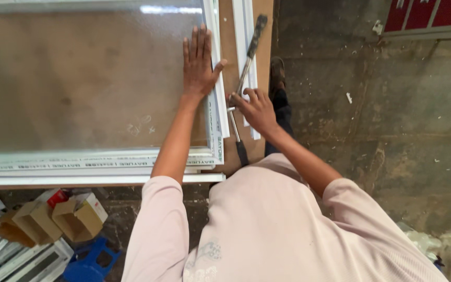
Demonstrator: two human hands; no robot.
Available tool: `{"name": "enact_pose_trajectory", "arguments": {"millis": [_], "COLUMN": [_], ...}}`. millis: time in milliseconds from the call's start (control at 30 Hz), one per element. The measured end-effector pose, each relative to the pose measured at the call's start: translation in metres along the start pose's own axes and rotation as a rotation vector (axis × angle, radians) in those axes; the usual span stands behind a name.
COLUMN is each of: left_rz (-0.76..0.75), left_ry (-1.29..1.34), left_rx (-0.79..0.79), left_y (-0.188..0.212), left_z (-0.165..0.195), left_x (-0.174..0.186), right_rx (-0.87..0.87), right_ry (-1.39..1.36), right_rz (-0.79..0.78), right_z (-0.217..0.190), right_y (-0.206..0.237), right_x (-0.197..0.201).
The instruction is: The person places a glass pane into a white PVC window frame lying on a workbench, aligns it, then taps glazing beads around the frame edge with a rubber mallet to secure the glass. They use a screwdriver on a frame corner, carry finished frames to stack them on the floor, and fit additional bead strips into other frames.
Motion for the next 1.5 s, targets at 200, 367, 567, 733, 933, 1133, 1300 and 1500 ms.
{"name": "enact_pose_trajectory", "arguments": {"millis": [200, 367, 567, 733, 933, 1133, 1300, 1500], "left_rz": [-0.232, -0.321, -0.362, -0.396, -0.381, -0.410, -0.408, -0.422], "left_ry": [0.068, 0.012, 0.019, 0.014, -0.023, -0.023, -0.047, -0.044], "left_rx": [-0.127, -0.218, -0.187, -0.148, -0.164, -0.130, -0.136, -0.121], "left_y": [0.010, 0.009, 0.007, 0.008, 0.010, 0.008, 0.005, 0.005], "left_z": [-0.012, -0.007, -0.005, -0.003, -0.002, 0.001, 0.003, 0.005], "left_x": [0.020, 0.025, 0.021, 0.022, 0.028, 0.028, 0.031, 0.035], "right_rx": [-0.026, -0.008, -0.052, -0.029, -0.032, -0.048, -0.049, -0.033], "right_ry": [-0.062, -0.064, -0.124, -0.114, -0.123, -0.116, -0.152, -0.130], "right_rz": [-0.002, 0.049, 0.082, 0.122, 0.128, 0.168, 0.175, 0.183], "right_z": [0.022, 0.031, 0.050, 0.061, 0.061, 0.062, 0.068, 0.075], "right_y": [-0.013, -0.036, -0.079, -0.112, -0.125, -0.142, -0.163, -0.175], "right_x": [0.004, 0.003, -0.004, -0.003, -0.002, 0.000, 0.002, 0.001]}}
Point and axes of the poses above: each hand's wrist, its own y-axis away from the middle knuckle, its own x-axis out of the back of the hand, z = x × y, the point moved 2 cm from there along -y, towards the middle knuckle, and after that the axes turned 2 degrees about -x, right-handed, at the moved point
